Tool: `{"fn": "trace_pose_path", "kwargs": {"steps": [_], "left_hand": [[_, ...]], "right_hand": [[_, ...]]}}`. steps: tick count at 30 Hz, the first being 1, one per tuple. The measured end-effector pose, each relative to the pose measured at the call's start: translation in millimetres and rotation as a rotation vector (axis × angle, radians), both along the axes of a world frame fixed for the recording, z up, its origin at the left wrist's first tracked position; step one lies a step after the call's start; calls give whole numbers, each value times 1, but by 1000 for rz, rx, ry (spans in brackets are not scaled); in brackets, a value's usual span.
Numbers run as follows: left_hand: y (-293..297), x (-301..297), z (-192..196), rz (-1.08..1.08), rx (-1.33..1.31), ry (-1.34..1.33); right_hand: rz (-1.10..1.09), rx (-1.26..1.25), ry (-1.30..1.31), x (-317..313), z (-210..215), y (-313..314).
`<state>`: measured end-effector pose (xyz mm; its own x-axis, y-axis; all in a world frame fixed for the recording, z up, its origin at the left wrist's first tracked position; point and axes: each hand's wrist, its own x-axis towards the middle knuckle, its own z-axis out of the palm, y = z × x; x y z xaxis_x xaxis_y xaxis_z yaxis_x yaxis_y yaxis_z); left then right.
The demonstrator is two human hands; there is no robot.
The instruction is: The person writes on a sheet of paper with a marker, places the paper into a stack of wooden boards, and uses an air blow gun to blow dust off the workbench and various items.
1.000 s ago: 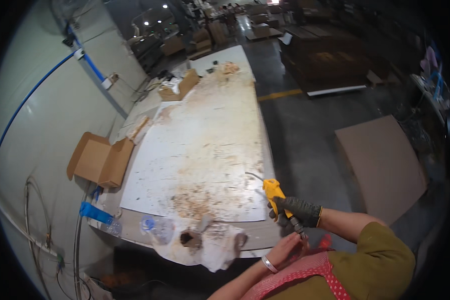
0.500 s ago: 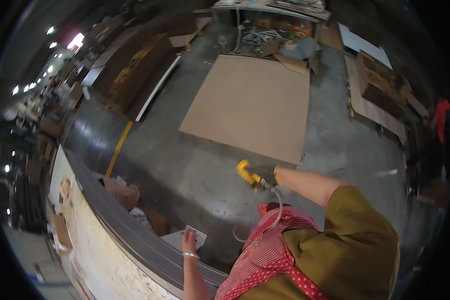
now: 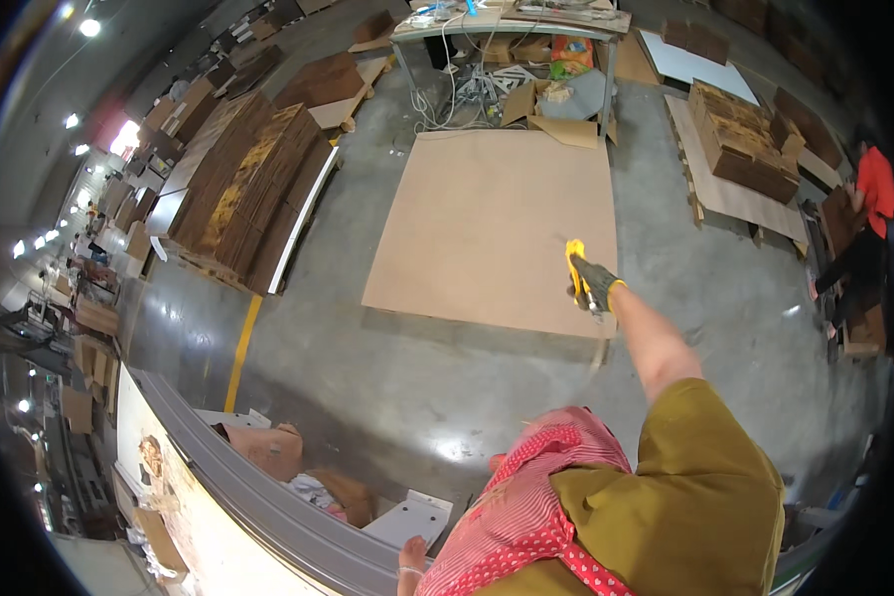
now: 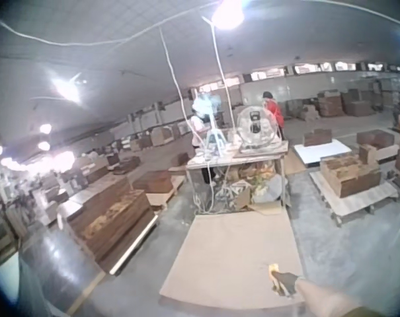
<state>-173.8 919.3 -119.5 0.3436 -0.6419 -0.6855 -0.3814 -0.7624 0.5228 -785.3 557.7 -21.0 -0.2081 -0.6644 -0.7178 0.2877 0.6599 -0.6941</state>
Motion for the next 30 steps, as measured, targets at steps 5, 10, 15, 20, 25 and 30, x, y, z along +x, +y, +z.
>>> {"fn": "trace_pose_path", "kwargs": {"steps": [5,10,15,20,25,30], "left_hand": [[-86,17,8,3,-45,82],[-176,-1,10,-9,0,18],[-228,-15,0,8,93,-2],[-272,-21,30,-291,95,-160],[-406,-21,87,837,-273,213],[-414,48,138,990,-462,659]], "right_hand": [[102,75,-2,28,-30,-59],[-362,45,38,25,-63,-143],[132,182,-14,65,-80,-258],[651,254,-103,187,-121,-318],[1502,167,-245,322,-15,-294],[2196,2,-331,412,55,-278]]}}
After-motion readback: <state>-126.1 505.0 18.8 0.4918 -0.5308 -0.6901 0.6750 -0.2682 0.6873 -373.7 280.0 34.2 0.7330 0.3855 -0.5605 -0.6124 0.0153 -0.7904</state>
